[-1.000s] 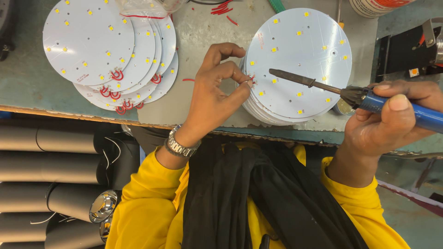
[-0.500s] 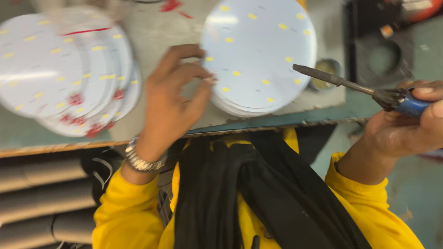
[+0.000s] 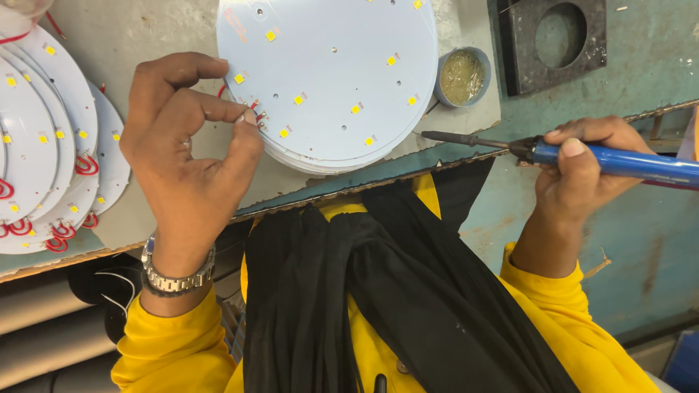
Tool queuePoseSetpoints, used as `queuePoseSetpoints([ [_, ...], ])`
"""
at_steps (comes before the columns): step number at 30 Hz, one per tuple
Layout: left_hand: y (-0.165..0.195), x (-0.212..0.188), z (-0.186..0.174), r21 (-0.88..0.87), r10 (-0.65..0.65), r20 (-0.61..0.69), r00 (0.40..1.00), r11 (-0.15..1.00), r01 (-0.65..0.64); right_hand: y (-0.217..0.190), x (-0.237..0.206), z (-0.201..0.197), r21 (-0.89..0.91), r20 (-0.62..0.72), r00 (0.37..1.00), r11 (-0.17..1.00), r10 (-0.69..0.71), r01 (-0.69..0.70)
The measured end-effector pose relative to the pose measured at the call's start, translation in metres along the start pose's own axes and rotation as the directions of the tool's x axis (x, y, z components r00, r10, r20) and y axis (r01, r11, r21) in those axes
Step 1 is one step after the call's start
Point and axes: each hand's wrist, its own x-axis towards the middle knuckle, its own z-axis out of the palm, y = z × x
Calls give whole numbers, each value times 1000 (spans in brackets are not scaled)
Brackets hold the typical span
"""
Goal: The person solders red wires to circular LED modules using a soldering iron and flux. They repeatedly apply flux, heat the joint, and trim excess wire with pliers. Completed modules are stacked on the table.
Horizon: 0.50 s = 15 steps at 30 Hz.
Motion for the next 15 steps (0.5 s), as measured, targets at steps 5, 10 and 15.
queuePoseSetpoints([
  [5,1,1,-2,1,31,-9,999,1000,-31,0,2,7,1,26,1000,1000,10,-10],
  [10,3,5,-3,29,63,0,998,998,-63,-4,9,15,29,24,1000,1000,-1,0],
  [15,0,7,-7,-9,81,27,996,997,-80,12,12,-11,93,-104,989,989,-101,111],
])
